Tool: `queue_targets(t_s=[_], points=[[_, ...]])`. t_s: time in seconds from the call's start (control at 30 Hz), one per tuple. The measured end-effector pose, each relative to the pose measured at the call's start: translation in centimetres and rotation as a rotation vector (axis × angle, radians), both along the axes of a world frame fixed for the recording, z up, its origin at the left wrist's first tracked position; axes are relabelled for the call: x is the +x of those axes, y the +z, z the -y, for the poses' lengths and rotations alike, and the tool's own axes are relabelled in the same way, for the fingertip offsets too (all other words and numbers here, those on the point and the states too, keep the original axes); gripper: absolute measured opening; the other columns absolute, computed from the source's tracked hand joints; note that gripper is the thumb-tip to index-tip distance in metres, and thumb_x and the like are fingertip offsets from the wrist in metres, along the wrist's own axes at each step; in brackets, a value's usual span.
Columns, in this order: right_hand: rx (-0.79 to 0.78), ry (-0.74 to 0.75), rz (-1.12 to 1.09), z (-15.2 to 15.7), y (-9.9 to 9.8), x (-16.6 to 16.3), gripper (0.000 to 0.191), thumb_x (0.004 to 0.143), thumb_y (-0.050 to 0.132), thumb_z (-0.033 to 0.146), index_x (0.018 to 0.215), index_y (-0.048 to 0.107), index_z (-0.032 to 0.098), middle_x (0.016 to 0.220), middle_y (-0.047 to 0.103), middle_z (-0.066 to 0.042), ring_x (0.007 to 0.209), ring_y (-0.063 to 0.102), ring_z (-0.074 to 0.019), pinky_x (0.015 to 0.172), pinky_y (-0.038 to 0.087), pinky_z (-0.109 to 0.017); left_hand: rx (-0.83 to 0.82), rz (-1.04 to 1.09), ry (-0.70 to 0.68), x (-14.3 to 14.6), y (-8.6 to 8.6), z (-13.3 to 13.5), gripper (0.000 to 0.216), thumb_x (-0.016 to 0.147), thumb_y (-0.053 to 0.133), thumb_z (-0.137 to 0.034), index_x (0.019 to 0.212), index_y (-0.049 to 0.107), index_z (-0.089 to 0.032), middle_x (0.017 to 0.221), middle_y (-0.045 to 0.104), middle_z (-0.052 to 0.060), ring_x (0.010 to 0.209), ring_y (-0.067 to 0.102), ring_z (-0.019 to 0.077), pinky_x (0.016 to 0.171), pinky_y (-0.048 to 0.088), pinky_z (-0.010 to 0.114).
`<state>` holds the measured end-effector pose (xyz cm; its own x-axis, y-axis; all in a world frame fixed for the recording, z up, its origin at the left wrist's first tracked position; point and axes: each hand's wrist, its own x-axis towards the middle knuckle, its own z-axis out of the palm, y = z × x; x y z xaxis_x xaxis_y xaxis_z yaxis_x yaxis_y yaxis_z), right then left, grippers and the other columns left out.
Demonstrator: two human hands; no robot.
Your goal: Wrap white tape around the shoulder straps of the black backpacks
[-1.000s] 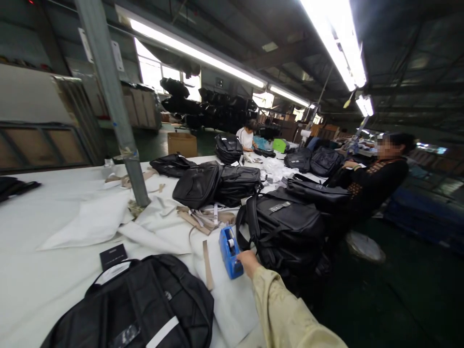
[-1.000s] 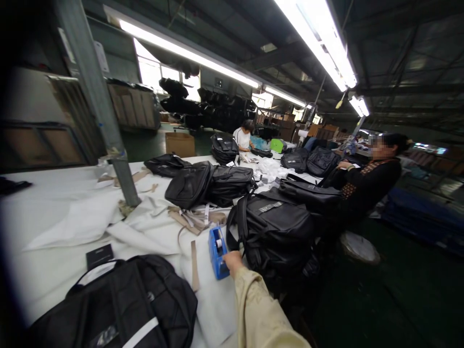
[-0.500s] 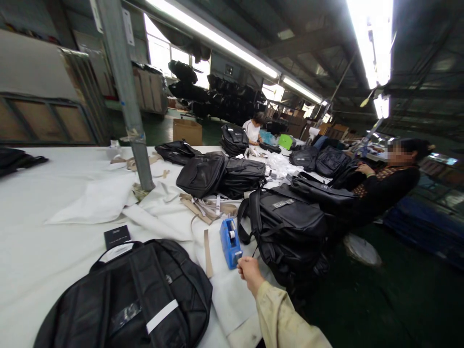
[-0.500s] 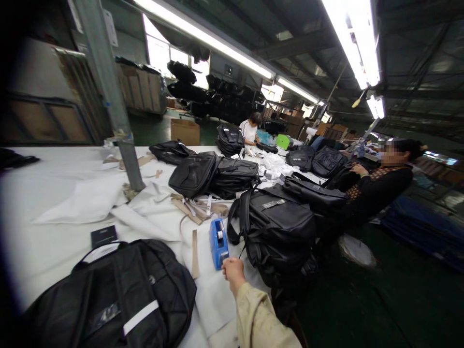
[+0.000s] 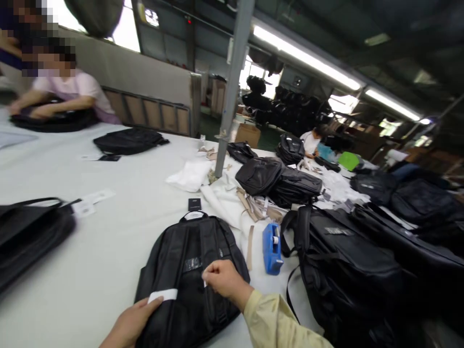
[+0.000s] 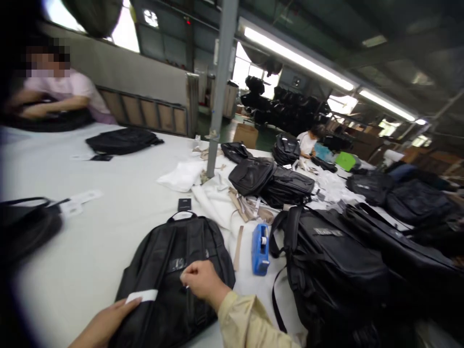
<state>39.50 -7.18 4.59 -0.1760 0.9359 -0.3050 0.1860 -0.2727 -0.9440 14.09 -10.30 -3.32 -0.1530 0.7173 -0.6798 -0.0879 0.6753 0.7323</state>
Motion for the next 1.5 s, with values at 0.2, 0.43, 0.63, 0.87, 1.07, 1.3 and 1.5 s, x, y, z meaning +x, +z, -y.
queue_targets(t_s=[0.2, 0.43, 0.63, 0.87, 1.07, 1.3, 1.5], points=[[-0.2, 0.218, -0.167, -1.0, 0.1, -7.6, 0.025, 0.063, 0.067, 0.028, 0.08, 0.073, 0.011, 0.057, 0.058, 0.004, 0.04, 0.043, -0.0055, 0.042, 0.036, -0.022, 0.112, -0.018, -0.001, 0.6, 1.3, 1.3, 0.03, 0.062, 0.074, -0.036, 0.079, 0.075, -0.012, 0.076, 0.078, 0.01, 0.074, 0.072, 0.0263, 0.065, 0.055, 0.03], [-0.331, 0.381, -0.274, -1.9, 0.1, -9.1, 0.093, 0.058, 0.065, 0.02, 0.147, 0.037, 0.012, 0.052, 0.059, 0.01, 0.039, 0.041, -0.0067, 0.047, 0.043, -0.023, 0.122, -0.018, 0.052, 1.1, 2.6, 1.8, 0.027, 0.059, 0.071, -0.036, 0.072, 0.074, -0.012, 0.068, 0.075, 0.009, 0.068, 0.068, 0.0265, 0.058, 0.05, 0.03], [-0.298, 0.372, -0.335, -0.8, -0.4, -8.6, 0.091, 0.061, 0.07, 0.024, 0.144, 0.039, 0.005, 0.067, 0.069, 0.002, 0.047, 0.053, -0.0095, 0.054, 0.041, -0.025, 0.121, 0.063, 0.058, 1.2, 2.5, 1.8, 0.029, 0.057, 0.072, -0.038, 0.071, 0.074, -0.012, 0.067, 0.074, 0.009, 0.064, 0.067, 0.0259, 0.056, 0.049, 0.031], [-0.249, 0.371, -0.126, 0.7, -1.3, -7.8, 0.098, 0.064, 0.059, 0.02, 0.154, 0.02, 0.011, 0.06, 0.061, 0.007, 0.046, 0.044, -0.0084, 0.048, 0.035, -0.021, 0.091, 0.108, 0.055, 1.1, 2.0, 1.7, 0.03, 0.06, 0.071, -0.038, 0.075, 0.073, -0.012, 0.068, 0.075, 0.009, 0.065, 0.068, 0.0261, 0.057, 0.051, 0.031], [0.115, 0.575, 0.525, 4.0, -1.1, -8.5, 0.097, 0.07, 0.052, 0.012, 0.155, 0.006, 0.005, 0.078, 0.072, -0.008, 0.069, 0.064, -0.0202, 0.062, 0.048, -0.03, 0.087, 0.151, 0.063, 1.1, 1.0, 1.7, 0.03, 0.06, 0.074, -0.038, 0.077, 0.072, -0.013, 0.072, 0.076, 0.009, 0.069, 0.071, 0.0269, 0.06, 0.055, 0.032], [0.282, 0.746, 1.047, 6.3, -0.6, -8.4, 0.095, 0.073, 0.052, 0.017, 0.155, 0.005, 0.006, 0.091, 0.072, -0.022, 0.079, 0.071, -0.034, 0.064, 0.052, -0.041, 0.047, 0.238, 0.079, 0.9, 0.2, 1.6, 0.027, 0.065, 0.075, -0.034, 0.082, 0.071, -0.014, 0.079, 0.078, 0.01, 0.076, 0.073, 0.0267, 0.068, 0.058, 0.034], [0.415, 0.787, 1.186, 6.4, -1.9, -7.4, 0.091, 0.078, 0.051, 0.018, 0.155, 0.003, 0.01, 0.084, 0.071, -0.018, 0.068, 0.07, -0.0318, 0.057, 0.051, -0.039, 0.011, 0.283, 0.072, 0.5, 0.2, 1.6, 0.023, 0.069, 0.074, -0.029, 0.085, 0.071, -0.013, 0.077, 0.078, 0.009, 0.074, 0.073, 0.0243, 0.068, 0.058, 0.031]])
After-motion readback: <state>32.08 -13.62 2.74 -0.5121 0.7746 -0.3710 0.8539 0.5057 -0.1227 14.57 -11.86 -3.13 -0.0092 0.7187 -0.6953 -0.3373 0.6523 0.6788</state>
